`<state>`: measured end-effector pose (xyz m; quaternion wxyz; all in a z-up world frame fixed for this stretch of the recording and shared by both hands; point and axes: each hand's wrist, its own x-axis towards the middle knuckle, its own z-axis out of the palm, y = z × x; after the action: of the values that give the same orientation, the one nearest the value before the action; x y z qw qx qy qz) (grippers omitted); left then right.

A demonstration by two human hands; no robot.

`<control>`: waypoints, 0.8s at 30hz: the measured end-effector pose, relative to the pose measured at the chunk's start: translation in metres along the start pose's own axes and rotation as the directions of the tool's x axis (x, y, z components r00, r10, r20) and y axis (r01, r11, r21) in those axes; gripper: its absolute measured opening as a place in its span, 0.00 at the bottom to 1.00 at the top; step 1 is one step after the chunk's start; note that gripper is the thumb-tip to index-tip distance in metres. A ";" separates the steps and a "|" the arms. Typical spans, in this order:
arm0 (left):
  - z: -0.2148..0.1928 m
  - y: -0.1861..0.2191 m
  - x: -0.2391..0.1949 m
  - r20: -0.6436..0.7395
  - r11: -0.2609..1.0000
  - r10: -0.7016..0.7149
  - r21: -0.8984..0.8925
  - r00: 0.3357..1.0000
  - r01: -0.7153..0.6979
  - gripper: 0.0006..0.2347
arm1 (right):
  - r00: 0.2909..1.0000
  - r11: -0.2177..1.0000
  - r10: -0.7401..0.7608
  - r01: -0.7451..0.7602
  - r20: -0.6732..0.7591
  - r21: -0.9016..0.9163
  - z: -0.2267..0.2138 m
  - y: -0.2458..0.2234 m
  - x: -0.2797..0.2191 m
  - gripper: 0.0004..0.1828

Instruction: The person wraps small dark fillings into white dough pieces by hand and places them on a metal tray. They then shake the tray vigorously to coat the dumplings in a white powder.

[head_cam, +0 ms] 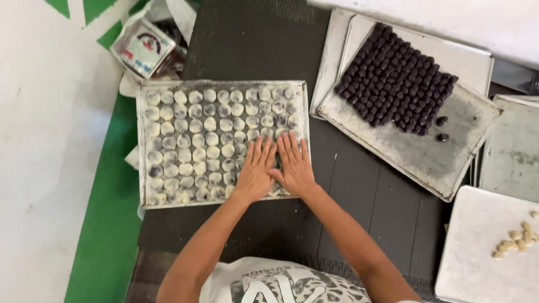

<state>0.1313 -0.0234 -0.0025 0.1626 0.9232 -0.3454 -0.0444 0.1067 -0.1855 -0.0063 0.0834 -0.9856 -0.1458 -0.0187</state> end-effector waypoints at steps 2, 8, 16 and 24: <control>-0.008 -0.006 0.016 -0.055 0.999 -0.015 0.034 0.998 0.017 0.29 | 0.999 0.998 0.012 -0.015 -0.038 -0.057 0.007 0.008 0.013 0.51; 0.007 -0.018 0.024 -0.017 0.999 0.024 0.041 1.000 -0.023 0.31 | 0.999 0.997 -0.017 0.015 -0.029 -0.079 0.006 0.015 0.022 0.51; -0.001 -0.039 0.055 -0.047 0.995 0.054 0.084 0.997 -0.050 0.31 | 0.999 0.999 0.003 -0.006 -0.050 -0.054 0.012 0.027 0.051 0.52; -0.006 -0.050 0.081 -0.114 0.999 0.012 0.051 0.993 -0.007 0.31 | 0.995 0.999 -0.003 -0.001 -0.095 -0.042 0.006 0.033 0.077 0.50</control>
<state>0.2250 -0.0397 -0.0109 0.1592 0.9264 -0.3409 0.0181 0.1900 -0.1942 -0.0125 0.0696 -0.9850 -0.1418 -0.0687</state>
